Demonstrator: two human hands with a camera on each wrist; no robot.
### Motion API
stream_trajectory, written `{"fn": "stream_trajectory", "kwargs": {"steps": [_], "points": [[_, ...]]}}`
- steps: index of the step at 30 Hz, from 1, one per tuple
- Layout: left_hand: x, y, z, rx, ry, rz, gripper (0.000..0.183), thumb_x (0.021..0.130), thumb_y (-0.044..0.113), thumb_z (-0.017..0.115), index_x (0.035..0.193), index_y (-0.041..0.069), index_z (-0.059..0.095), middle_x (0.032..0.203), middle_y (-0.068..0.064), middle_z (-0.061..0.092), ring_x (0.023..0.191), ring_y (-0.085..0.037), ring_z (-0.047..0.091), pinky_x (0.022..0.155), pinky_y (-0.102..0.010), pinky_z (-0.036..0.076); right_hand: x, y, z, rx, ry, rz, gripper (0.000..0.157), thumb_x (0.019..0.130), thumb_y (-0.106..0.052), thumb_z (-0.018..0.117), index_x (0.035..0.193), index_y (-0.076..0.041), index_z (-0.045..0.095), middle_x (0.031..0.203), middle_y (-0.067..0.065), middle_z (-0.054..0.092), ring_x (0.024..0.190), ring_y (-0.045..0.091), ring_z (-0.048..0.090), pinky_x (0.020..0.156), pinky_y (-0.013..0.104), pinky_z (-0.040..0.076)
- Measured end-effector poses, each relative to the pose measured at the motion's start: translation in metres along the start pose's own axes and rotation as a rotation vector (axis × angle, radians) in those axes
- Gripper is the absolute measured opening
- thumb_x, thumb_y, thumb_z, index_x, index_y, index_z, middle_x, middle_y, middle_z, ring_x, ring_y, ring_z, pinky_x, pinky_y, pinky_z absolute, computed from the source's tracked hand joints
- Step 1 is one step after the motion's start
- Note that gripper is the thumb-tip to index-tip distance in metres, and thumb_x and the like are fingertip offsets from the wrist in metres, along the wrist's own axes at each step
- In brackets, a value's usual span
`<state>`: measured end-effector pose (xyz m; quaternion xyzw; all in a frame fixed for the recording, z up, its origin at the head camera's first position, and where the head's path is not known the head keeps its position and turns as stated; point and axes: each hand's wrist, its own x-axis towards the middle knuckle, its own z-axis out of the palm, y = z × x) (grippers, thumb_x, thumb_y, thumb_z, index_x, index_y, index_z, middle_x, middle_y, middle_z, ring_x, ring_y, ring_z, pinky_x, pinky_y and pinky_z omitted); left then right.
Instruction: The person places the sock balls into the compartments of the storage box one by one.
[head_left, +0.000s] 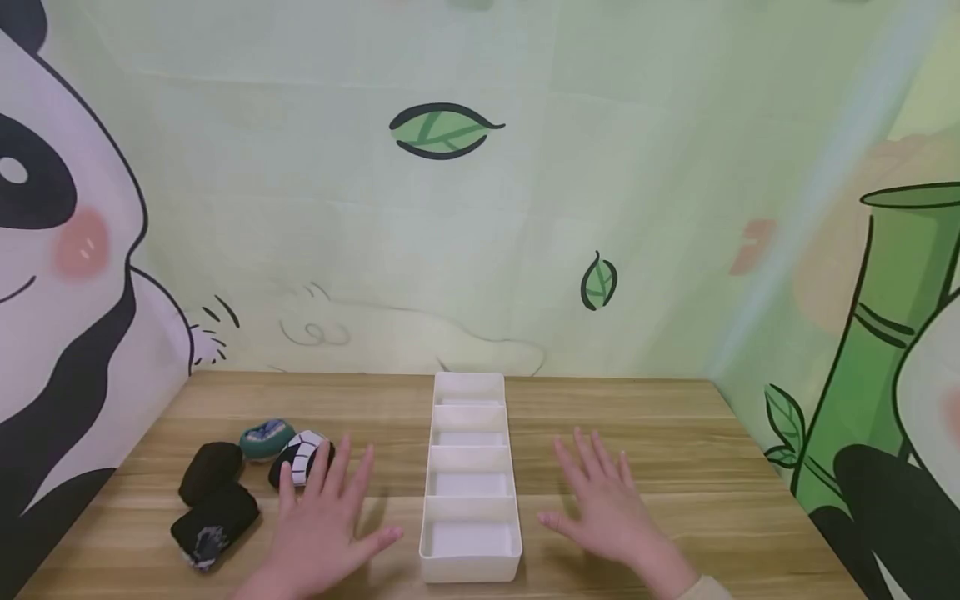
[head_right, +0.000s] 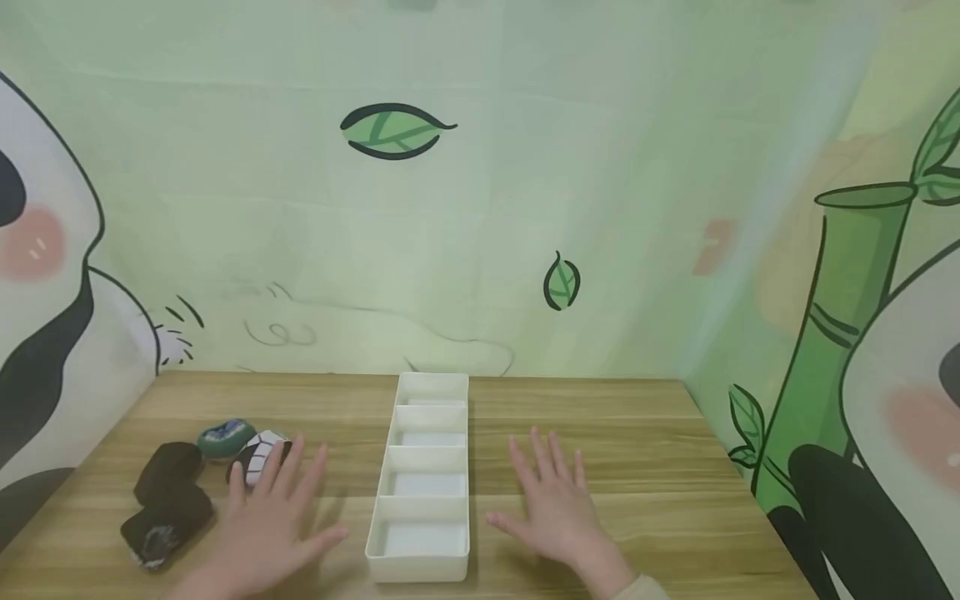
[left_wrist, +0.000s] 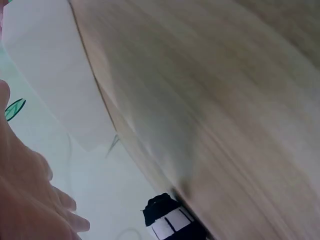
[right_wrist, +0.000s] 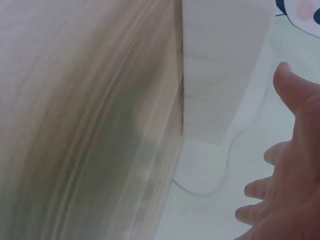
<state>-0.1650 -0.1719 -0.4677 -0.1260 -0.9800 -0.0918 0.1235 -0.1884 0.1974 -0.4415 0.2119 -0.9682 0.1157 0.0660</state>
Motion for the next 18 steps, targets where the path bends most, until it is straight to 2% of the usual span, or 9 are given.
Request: {"fn": "stream_trajectory", "kwargs": {"steps": [3, 7, 12, 18], "points": [[0.002, -0.001, -0.003, 0.003, 0.024, 0.009, 0.104, 0.082, 0.082, 0.049, 0.157, 0.013, 0.027, 0.161, -0.022, 0.016, 0.145, -0.047, 0.011, 0.105, -0.077, -0.003, 0.001, 0.002, -0.001, 0.008, -0.017, 0.016, 0.096, 0.088, -0.068, 0.054, 0.158, -0.009, 0.023, 0.160, 0.023, 0.011, 0.145, 0.047, 0.011, 0.110, 0.068, 0.005], [0.005, -0.001, -0.010, 0.018, 0.050, 0.015, 0.106, 0.081, 0.084, 0.045, 0.157, 0.011, 0.028, 0.160, -0.023, 0.018, 0.145, -0.047, 0.013, 0.105, -0.077, 0.000, 0.003, 0.004, -0.003, 0.071, -0.011, 0.029, 0.093, 0.090, -0.063, 0.057, 0.157, -0.008, 0.022, 0.160, 0.023, 0.012, 0.145, 0.047, 0.010, 0.109, 0.069, 0.004], [0.006, -0.001, -0.015, 0.026, 0.053, 0.018, 0.107, 0.081, 0.086, 0.042, 0.155, 0.009, 0.031, 0.159, -0.024, 0.022, 0.144, -0.047, 0.017, 0.105, -0.077, 0.005, 0.005, 0.006, -0.002, 0.201, -0.007, 0.048, 0.090, 0.092, -0.052, 0.062, 0.157, -0.004, 0.020, 0.159, 0.025, 0.012, 0.145, 0.049, 0.008, 0.109, 0.070, 0.003], [0.004, -0.004, -0.015, 0.005, 0.079, 0.028, 0.104, 0.082, 0.082, 0.047, 0.153, 0.007, 0.035, 0.156, -0.025, 0.028, 0.142, -0.048, 0.022, 0.106, -0.076, 0.007, 0.006, 0.007, 0.001, 0.410, -0.039, 0.047, 0.092, 0.095, -0.046, 0.062, 0.158, -0.005, 0.011, 0.161, 0.024, 0.008, 0.145, 0.049, 0.008, 0.110, 0.069, 0.008]]}}
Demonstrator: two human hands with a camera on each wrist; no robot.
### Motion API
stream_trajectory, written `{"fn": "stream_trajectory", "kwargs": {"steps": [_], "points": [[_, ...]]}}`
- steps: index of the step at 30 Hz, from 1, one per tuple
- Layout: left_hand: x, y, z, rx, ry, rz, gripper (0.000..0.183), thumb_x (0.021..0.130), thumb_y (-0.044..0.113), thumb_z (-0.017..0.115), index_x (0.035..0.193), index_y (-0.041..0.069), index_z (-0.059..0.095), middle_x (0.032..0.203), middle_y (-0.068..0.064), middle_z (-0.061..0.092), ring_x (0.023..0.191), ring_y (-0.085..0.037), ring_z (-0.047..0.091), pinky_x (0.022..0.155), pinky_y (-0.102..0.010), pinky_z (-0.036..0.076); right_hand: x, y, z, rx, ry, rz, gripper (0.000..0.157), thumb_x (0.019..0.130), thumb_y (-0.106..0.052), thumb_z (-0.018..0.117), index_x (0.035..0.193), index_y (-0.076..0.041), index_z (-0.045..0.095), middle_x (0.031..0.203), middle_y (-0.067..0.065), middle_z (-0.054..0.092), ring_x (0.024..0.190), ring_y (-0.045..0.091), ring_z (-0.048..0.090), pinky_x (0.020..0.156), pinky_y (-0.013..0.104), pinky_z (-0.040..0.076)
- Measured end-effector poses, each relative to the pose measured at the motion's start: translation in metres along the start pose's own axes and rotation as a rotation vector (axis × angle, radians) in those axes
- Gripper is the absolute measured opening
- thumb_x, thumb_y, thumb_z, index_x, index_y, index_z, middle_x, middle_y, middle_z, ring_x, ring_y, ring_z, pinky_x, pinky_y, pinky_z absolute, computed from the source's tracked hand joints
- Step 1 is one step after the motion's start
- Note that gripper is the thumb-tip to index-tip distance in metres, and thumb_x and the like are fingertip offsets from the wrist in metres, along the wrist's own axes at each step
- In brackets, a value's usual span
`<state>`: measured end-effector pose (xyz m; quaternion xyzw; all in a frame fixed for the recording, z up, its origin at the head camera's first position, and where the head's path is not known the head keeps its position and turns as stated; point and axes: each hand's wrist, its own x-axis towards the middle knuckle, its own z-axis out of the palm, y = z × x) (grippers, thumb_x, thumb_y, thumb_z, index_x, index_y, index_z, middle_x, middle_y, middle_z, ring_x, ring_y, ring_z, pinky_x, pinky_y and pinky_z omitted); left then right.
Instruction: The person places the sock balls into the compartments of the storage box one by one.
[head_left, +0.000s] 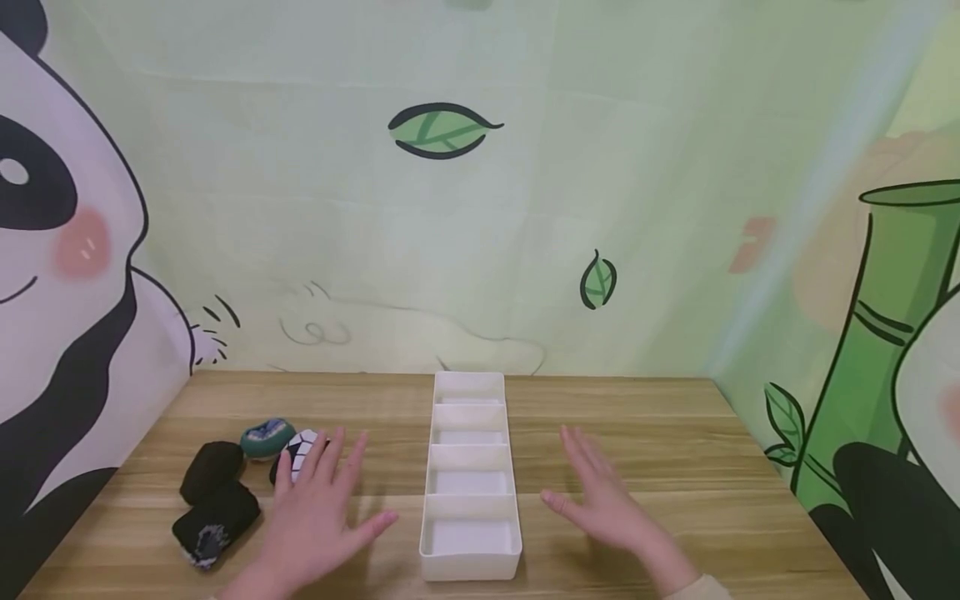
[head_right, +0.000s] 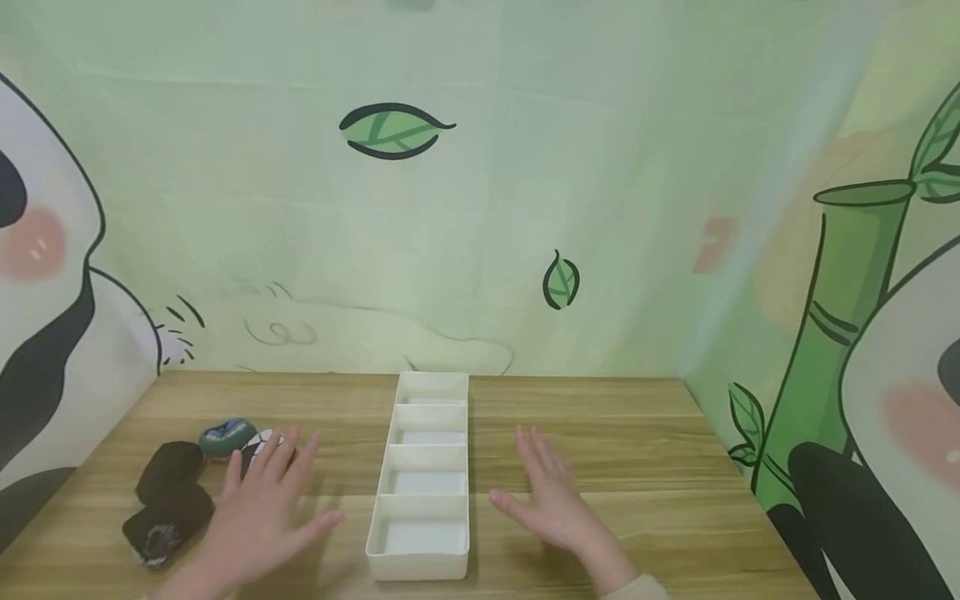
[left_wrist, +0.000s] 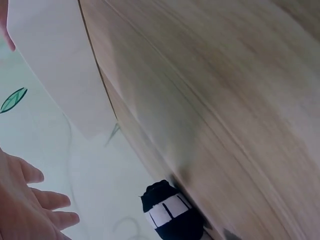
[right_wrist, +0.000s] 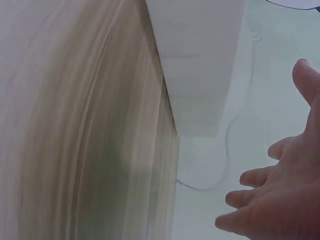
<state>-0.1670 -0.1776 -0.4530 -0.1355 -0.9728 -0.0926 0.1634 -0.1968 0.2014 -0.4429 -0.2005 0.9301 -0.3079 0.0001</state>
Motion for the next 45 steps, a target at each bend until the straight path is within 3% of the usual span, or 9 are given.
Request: {"fn": "stream_trajectory", "kwargs": {"steps": [8, 15, 22, 30, 37, 45], "points": [[-0.002, -0.007, -0.004, -0.070, 0.071, -0.020, 0.096, 0.081, 0.077, 0.056, 0.145, 0.005, 0.047, 0.149, -0.025, 0.040, 0.139, -0.045, 0.031, 0.107, -0.073, 0.017, 0.006, 0.000, 0.003, 0.240, -0.058, 0.037, 0.087, 0.098, -0.040, 0.060, 0.160, -0.010, 0.006, 0.163, 0.018, 0.005, 0.145, 0.047, 0.011, 0.110, 0.068, 0.014], [-0.005, -0.019, 0.000, -0.074, 0.172, 0.027, 0.091, 0.079, 0.066, 0.070, 0.141, 0.002, 0.050, 0.141, -0.023, 0.050, 0.133, -0.043, 0.041, 0.107, -0.067, 0.025, 0.009, 0.000, 0.010, 0.411, -0.060, 0.059, 0.081, 0.099, -0.029, 0.060, 0.159, -0.009, 0.011, 0.162, 0.019, 0.013, 0.145, 0.045, 0.017, 0.112, 0.065, 0.017], [-0.006, -0.027, -0.002, -0.095, 0.165, 0.017, 0.089, 0.082, 0.067, 0.066, 0.138, 0.000, 0.052, 0.136, -0.022, 0.055, 0.127, -0.040, 0.047, 0.105, -0.064, 0.032, 0.012, 0.001, 0.020, 0.577, -0.053, 0.074, 0.075, 0.100, -0.023, 0.059, 0.159, -0.009, 0.016, 0.160, 0.019, 0.020, 0.143, 0.044, 0.025, 0.111, 0.061, 0.025], [-0.008, -0.041, -0.004, -0.123, 0.236, 0.026, 0.083, 0.079, 0.056, 0.076, 0.133, -0.003, 0.054, 0.128, -0.022, 0.060, 0.117, -0.041, 0.056, 0.096, -0.059, 0.043, 0.014, 0.000, 0.027, 0.760, -0.081, 0.100, 0.073, 0.101, -0.021, 0.057, 0.159, -0.008, 0.015, 0.159, 0.025, 0.017, 0.141, 0.048, 0.025, 0.109, 0.056, 0.032], [-0.011, -0.056, -0.006, -0.155, 0.241, -0.029, 0.084, 0.078, 0.052, 0.079, 0.137, -0.002, 0.052, 0.127, -0.024, 0.061, 0.113, -0.044, 0.056, 0.092, -0.062, 0.043, 0.017, 0.000, 0.031, 0.876, -0.121, 0.081, 0.073, 0.101, -0.017, 0.055, 0.157, 0.001, 0.011, 0.156, 0.033, 0.016, 0.139, 0.052, 0.025, 0.108, 0.055, 0.034], [-0.014, -0.074, -0.013, -0.182, 0.247, -0.077, 0.085, 0.080, 0.050, 0.079, 0.139, -0.003, 0.050, 0.130, -0.028, 0.058, 0.114, -0.048, 0.055, 0.090, -0.063, 0.043, 0.017, -0.002, 0.037, 0.895, -0.156, 0.114, 0.075, 0.099, -0.017, 0.059, 0.156, 0.002, 0.014, 0.155, 0.033, 0.022, 0.136, 0.052, 0.033, 0.103, 0.054, 0.041]]}}
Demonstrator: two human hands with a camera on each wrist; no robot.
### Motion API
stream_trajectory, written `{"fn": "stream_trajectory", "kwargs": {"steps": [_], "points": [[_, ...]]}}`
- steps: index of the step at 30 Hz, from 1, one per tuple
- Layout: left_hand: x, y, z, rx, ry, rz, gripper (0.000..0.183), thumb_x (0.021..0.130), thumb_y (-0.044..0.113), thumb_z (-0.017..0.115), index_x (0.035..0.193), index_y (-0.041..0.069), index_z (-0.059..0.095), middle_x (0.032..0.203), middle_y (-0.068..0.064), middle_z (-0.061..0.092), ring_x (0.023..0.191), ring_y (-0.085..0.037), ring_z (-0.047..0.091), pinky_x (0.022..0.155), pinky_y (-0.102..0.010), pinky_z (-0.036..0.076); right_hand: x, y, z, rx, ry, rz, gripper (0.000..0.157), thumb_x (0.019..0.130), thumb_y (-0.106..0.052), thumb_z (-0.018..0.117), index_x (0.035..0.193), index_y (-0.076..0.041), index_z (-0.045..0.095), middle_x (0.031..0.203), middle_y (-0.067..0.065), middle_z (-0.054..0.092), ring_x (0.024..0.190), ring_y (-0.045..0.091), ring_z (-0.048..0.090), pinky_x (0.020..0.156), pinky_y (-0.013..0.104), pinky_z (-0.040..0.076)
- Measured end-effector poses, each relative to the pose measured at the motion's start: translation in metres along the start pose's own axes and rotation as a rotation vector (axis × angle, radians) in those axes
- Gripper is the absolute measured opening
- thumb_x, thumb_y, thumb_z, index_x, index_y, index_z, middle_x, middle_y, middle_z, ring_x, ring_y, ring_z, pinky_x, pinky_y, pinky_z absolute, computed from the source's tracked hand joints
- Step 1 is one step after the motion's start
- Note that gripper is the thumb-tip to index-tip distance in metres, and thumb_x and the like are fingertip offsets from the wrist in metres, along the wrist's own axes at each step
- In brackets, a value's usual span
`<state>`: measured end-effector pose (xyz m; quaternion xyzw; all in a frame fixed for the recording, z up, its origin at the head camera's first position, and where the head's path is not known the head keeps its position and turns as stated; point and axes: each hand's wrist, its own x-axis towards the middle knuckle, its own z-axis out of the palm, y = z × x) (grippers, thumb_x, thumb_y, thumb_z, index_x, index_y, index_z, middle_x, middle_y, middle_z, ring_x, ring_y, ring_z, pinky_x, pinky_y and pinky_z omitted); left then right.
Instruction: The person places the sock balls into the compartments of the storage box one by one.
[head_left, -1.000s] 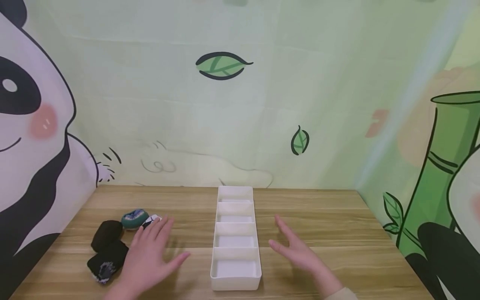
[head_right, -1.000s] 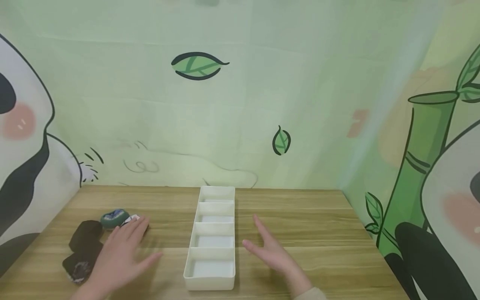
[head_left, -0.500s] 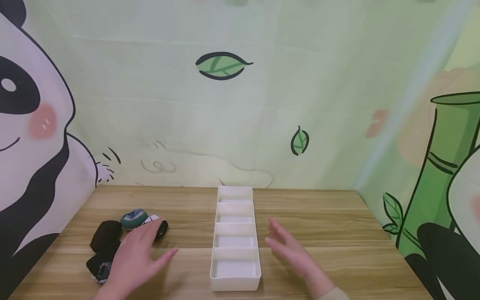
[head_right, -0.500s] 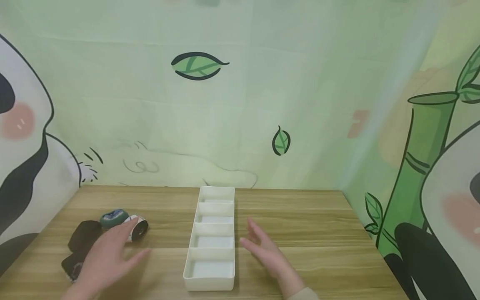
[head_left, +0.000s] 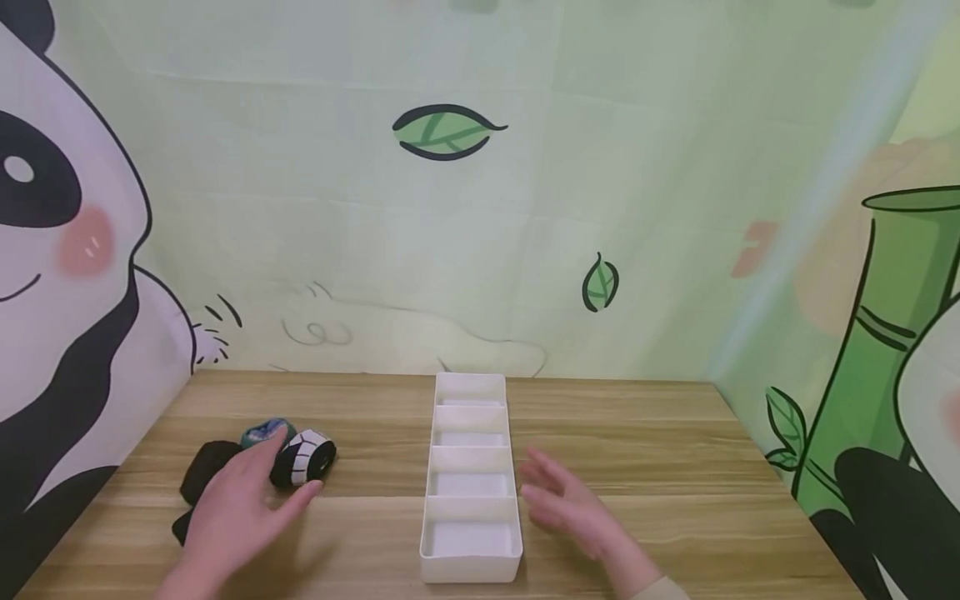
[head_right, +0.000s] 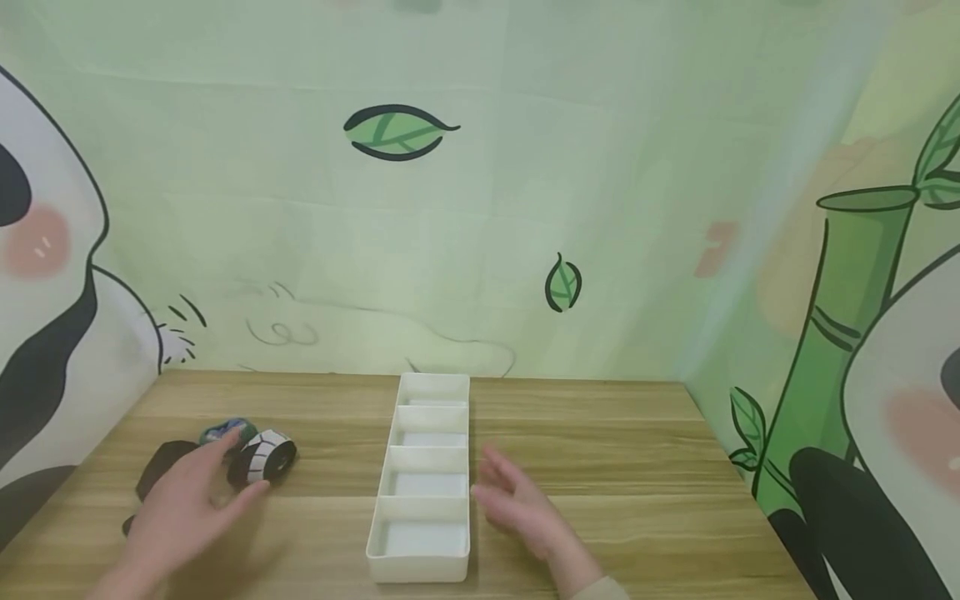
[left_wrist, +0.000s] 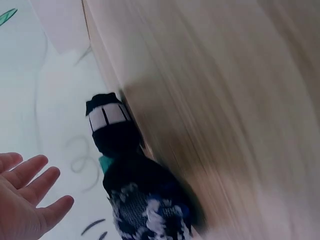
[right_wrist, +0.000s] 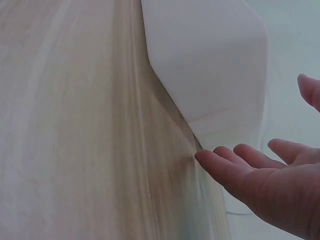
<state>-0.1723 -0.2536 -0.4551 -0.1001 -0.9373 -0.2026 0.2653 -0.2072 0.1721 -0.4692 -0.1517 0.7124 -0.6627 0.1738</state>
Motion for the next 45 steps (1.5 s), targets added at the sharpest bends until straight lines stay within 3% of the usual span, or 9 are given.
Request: {"fn": "stream_trajectory", "kwargs": {"steps": [12, 24, 31, 38, 45], "points": [[-0.006, -0.015, -0.013, -0.037, -0.065, -0.076, 0.086, 0.081, 0.048, 0.079, 0.140, -0.007, 0.048, 0.128, -0.035, 0.055, 0.114, -0.052, 0.051, 0.090, -0.066, 0.042, 0.005, 0.006, 0.005, 0.046, -0.008, 0.035, 0.074, 0.097, -0.014, 0.063, 0.157, -0.002, 0.020, 0.155, 0.032, 0.023, 0.134, 0.048, 0.038, 0.099, 0.049, 0.047], [-0.015, -0.045, -0.024, -0.082, -0.177, -0.149, 0.086, 0.084, 0.048, 0.077, 0.141, -0.007, 0.044, 0.134, -0.033, 0.050, 0.121, -0.052, 0.046, 0.092, -0.068, 0.038, 0.007, 0.009, 0.008, 0.057, -0.006, 0.032, 0.081, 0.092, -0.013, 0.069, 0.157, -0.005, 0.021, 0.154, 0.034, 0.022, 0.134, 0.049, 0.037, 0.099, 0.046, 0.048], [-0.019, -0.059, -0.032, -0.075, -0.299, -0.212, 0.093, 0.083, 0.055, 0.074, 0.143, -0.007, 0.040, 0.137, -0.037, 0.044, 0.121, -0.056, 0.042, 0.092, -0.072, 0.037, 0.007, 0.011, 0.007, 0.053, -0.016, 0.023, 0.083, 0.090, -0.012, 0.071, 0.157, -0.007, 0.022, 0.154, 0.033, 0.024, 0.135, 0.050, 0.035, 0.100, 0.045, 0.047], [-0.027, -0.072, -0.034, -0.062, -0.340, -0.210, 0.102, 0.077, 0.059, 0.077, 0.143, -0.008, 0.039, 0.135, -0.039, 0.044, 0.116, -0.057, 0.046, 0.088, -0.069, 0.044, 0.007, 0.012, 0.007, 0.068, -0.018, 0.021, 0.081, 0.091, -0.011, 0.071, 0.157, -0.009, 0.024, 0.153, 0.033, 0.025, 0.136, 0.050, 0.035, 0.100, 0.045, 0.047], [-0.034, -0.077, -0.034, -0.057, -0.429, -0.241, 0.110, 0.071, 0.059, 0.082, 0.146, -0.008, 0.036, 0.137, -0.041, 0.042, 0.120, -0.062, 0.042, 0.090, -0.073, 0.038, 0.007, 0.012, 0.008, 0.086, -0.023, 0.029, 0.081, 0.091, -0.010, 0.070, 0.157, -0.008, 0.023, 0.154, 0.033, 0.024, 0.136, 0.050, 0.034, 0.100, 0.045, 0.047]]}}
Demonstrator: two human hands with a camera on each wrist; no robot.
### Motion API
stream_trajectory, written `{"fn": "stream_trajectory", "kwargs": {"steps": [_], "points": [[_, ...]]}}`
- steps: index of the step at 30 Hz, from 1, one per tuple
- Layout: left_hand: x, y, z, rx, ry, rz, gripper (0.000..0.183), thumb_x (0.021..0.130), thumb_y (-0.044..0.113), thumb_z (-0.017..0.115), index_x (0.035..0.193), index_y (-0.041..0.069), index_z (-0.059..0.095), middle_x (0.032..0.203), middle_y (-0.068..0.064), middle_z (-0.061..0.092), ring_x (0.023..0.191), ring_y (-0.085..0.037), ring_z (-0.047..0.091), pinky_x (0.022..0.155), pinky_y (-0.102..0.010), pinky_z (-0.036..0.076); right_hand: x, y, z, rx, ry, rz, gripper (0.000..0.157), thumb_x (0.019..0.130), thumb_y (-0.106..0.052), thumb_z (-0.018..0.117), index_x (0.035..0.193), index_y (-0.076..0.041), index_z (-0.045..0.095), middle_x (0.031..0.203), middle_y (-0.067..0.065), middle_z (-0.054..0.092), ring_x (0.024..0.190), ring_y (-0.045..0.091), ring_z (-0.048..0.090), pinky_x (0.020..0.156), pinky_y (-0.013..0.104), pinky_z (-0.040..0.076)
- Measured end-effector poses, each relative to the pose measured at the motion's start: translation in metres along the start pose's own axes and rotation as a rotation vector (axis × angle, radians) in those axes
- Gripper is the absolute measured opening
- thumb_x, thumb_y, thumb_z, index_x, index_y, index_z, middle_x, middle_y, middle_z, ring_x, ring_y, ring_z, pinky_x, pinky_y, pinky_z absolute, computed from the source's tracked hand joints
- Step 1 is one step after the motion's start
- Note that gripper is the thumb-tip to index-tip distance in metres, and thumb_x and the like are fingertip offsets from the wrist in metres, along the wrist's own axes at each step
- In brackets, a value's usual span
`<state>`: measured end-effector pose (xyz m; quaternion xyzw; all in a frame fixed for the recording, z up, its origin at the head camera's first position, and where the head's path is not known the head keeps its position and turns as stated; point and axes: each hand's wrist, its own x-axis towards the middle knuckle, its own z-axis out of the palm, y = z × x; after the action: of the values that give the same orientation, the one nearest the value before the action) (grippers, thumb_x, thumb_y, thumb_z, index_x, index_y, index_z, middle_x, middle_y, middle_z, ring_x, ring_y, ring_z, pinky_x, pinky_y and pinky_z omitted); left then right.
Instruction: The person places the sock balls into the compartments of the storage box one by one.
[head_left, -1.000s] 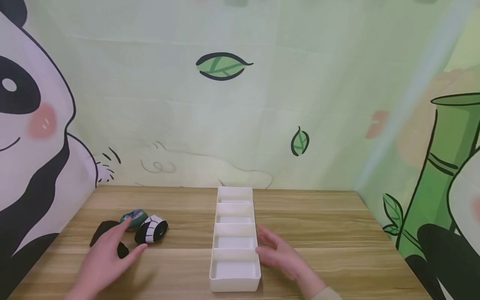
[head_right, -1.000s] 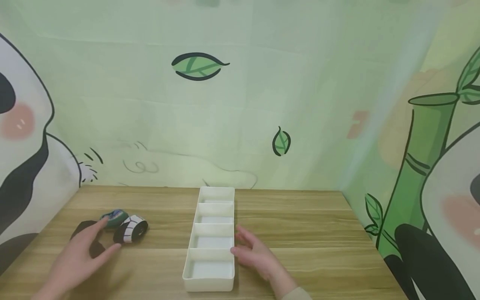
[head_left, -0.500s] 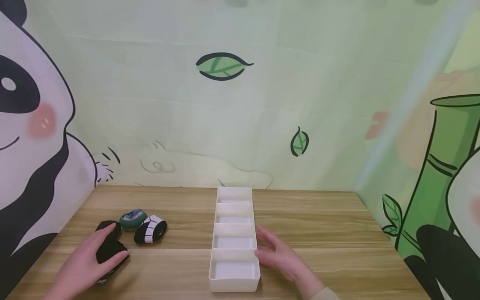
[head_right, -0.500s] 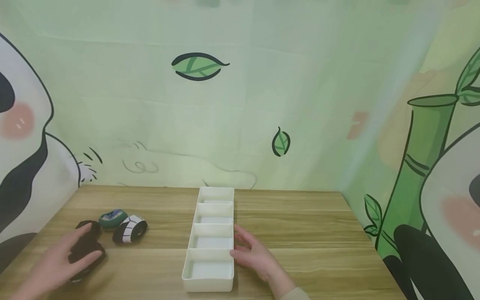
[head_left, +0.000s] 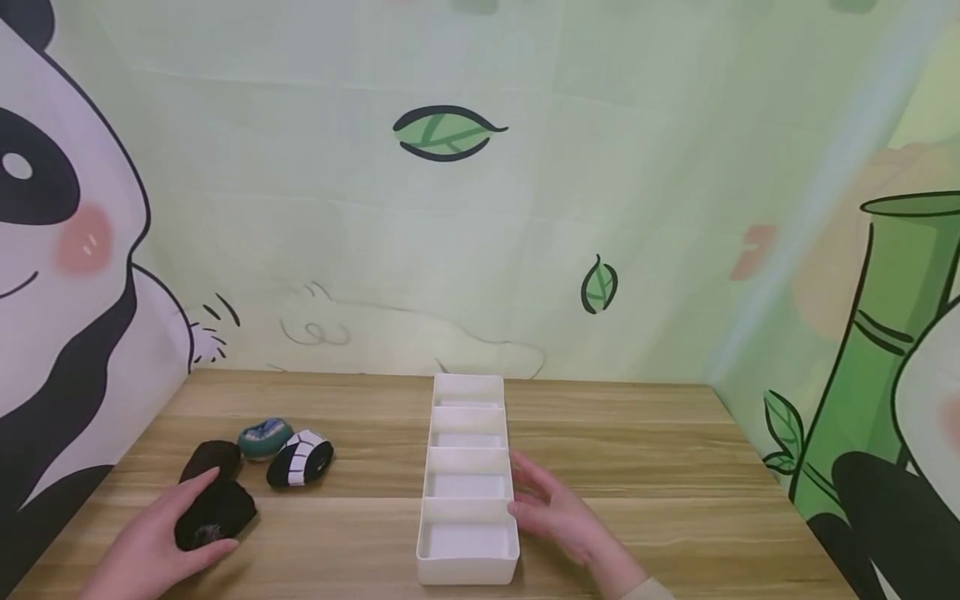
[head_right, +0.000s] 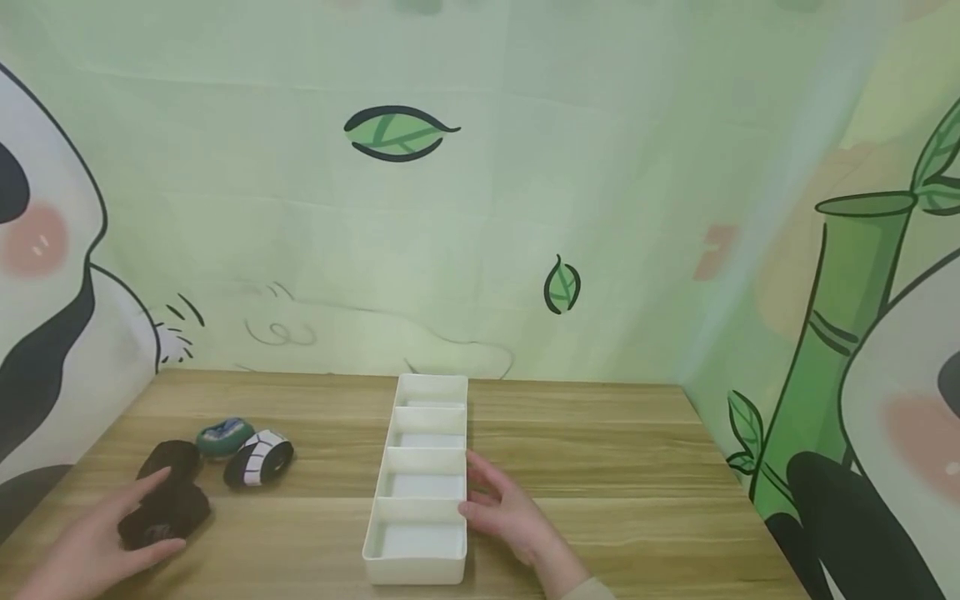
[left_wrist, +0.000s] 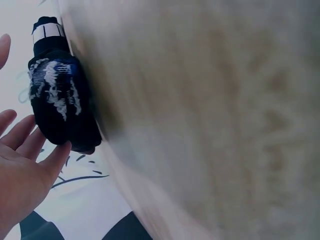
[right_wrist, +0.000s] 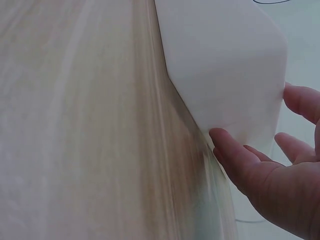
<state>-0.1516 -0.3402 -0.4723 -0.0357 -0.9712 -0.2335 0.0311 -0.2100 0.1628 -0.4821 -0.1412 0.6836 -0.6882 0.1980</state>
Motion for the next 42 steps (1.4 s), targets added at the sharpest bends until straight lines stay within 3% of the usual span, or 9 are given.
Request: {"fn": "stream_trajectory", "kwargs": {"steps": [16, 26, 33, 42], "points": [[-0.001, -0.009, 0.001, 0.004, -0.060, -0.033, 0.106, 0.071, 0.055, 0.083, 0.146, -0.007, 0.039, 0.140, -0.039, 0.041, 0.122, -0.061, 0.041, 0.091, -0.070, 0.040, 0.001, -0.002, 0.001, -0.014, 0.008, 0.005, 0.079, 0.093, -0.007, 0.066, 0.158, -0.010, 0.022, 0.153, 0.034, 0.023, 0.136, 0.052, 0.032, 0.101, 0.046, 0.046], [0.001, -0.010, 0.002, -0.012, -0.086, -0.025, 0.102, 0.072, 0.051, 0.084, 0.146, -0.005, 0.041, 0.141, -0.036, 0.043, 0.123, -0.058, 0.042, 0.091, -0.069, 0.040, 0.000, -0.003, 0.002, -0.023, 0.008, 0.000, 0.078, 0.093, -0.006, 0.065, 0.158, -0.009, 0.021, 0.153, 0.035, 0.022, 0.136, 0.052, 0.032, 0.101, 0.047, 0.046], [0.000, -0.013, 0.005, -0.006, -0.065, 0.015, 0.096, 0.071, 0.043, 0.087, 0.143, -0.004, 0.046, 0.139, -0.033, 0.048, 0.122, -0.056, 0.046, 0.091, -0.068, 0.042, -0.002, -0.003, 0.005, -0.005, 0.011, 0.003, 0.078, 0.093, -0.006, 0.065, 0.158, -0.008, 0.020, 0.154, 0.036, 0.020, 0.136, 0.052, 0.031, 0.101, 0.048, 0.045], [0.003, -0.014, 0.004, -0.025, -0.124, -0.001, 0.097, 0.072, 0.042, 0.086, 0.146, -0.003, 0.042, 0.141, -0.033, 0.046, 0.123, -0.056, 0.045, 0.092, -0.068, 0.041, -0.001, -0.001, 0.005, -0.003, 0.015, 0.005, 0.078, 0.094, -0.006, 0.064, 0.158, -0.010, 0.020, 0.153, 0.036, 0.019, 0.136, 0.052, 0.032, 0.101, 0.048, 0.045]]}}
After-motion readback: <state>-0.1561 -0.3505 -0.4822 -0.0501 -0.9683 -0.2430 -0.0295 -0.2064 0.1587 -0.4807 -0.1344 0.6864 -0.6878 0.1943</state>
